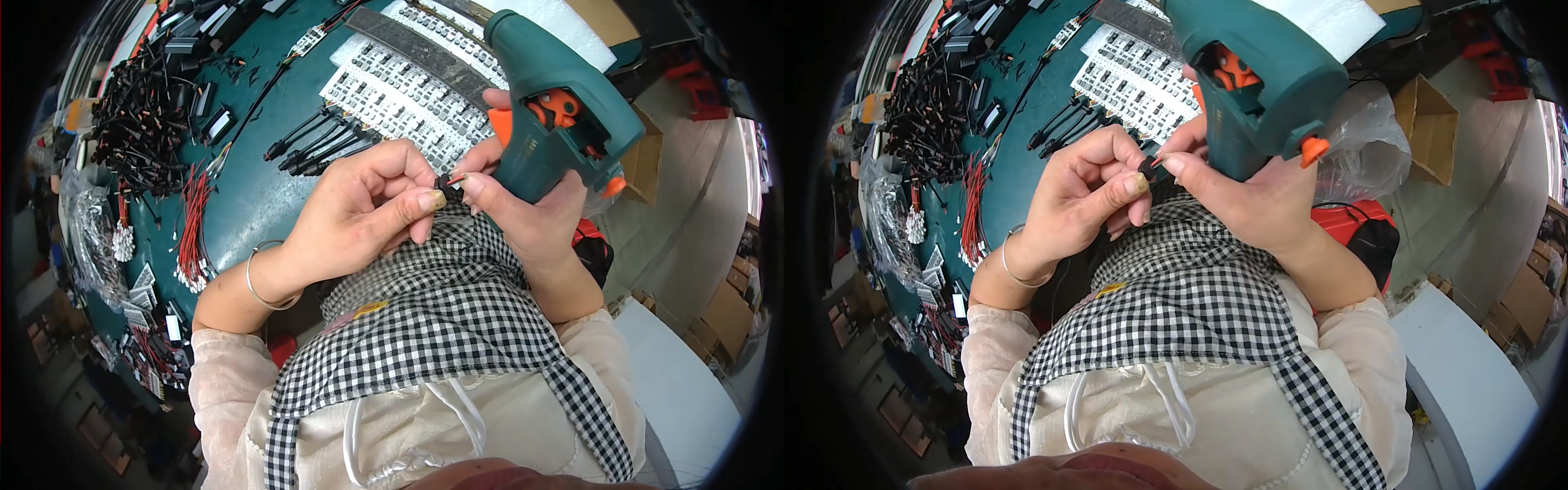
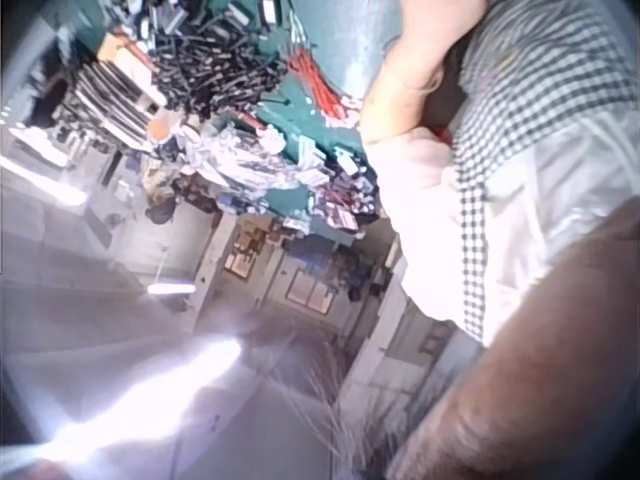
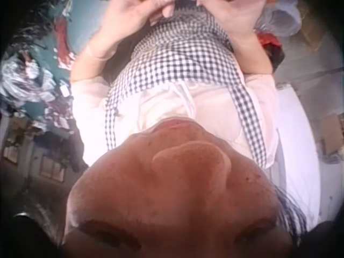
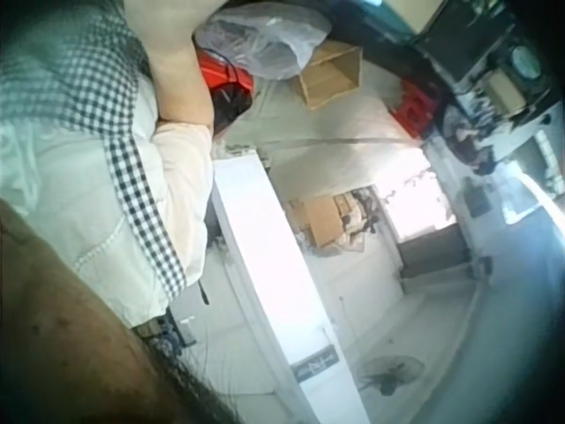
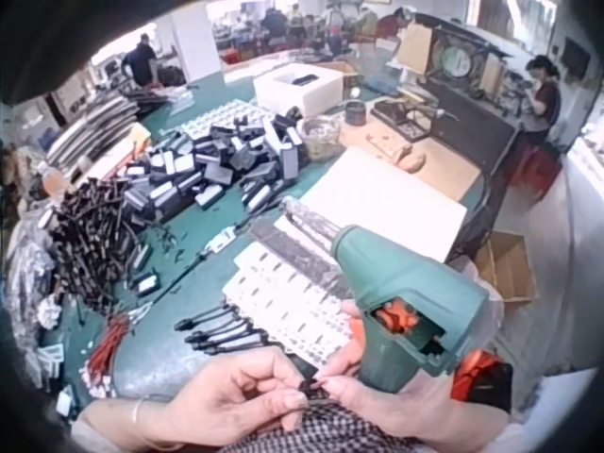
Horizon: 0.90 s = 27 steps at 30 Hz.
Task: The person uses a soldering iron to attach wires to a circuit board. They repeatedly pick up wires, position them on the board, and apply the soldering iron to secure the connections.
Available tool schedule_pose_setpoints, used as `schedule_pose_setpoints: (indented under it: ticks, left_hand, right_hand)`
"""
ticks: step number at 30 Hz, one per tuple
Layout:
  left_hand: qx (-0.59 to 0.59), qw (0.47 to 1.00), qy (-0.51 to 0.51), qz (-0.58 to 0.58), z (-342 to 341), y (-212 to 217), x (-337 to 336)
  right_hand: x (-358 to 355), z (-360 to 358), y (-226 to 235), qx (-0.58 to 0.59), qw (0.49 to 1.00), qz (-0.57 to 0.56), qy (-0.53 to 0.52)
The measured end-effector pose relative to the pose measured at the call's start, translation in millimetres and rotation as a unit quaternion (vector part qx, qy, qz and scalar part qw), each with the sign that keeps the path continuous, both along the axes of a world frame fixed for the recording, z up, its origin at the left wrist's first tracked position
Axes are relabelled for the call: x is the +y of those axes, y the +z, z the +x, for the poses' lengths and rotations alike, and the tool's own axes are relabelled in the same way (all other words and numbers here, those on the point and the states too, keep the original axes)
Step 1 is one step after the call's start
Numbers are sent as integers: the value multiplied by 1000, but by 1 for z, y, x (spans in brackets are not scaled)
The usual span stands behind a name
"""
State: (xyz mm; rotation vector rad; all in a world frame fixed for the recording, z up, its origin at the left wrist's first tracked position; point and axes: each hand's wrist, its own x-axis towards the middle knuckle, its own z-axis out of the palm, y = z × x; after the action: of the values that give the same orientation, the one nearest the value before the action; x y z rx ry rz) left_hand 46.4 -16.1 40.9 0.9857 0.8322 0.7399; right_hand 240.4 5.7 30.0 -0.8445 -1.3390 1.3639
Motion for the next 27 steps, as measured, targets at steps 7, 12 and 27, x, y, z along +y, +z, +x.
schedule_pose_setpoints:
  ticks: [7, 12, 27]
  left_hand:
    - [-15, 1000, 20, -4, 0, -7, -1]
    - [-22, 1000, 15, -9, 0, -7, 0]
    - [31, 995, 27, 86, 3, -12, -4]
  right_hand:
    - [-2, -2, -2, -18, 1000, 11, 2]
    - [1, 0, -6, -39, 998, 43, 15]
    - [0, 2, -12, -50, 997, 55, 4]
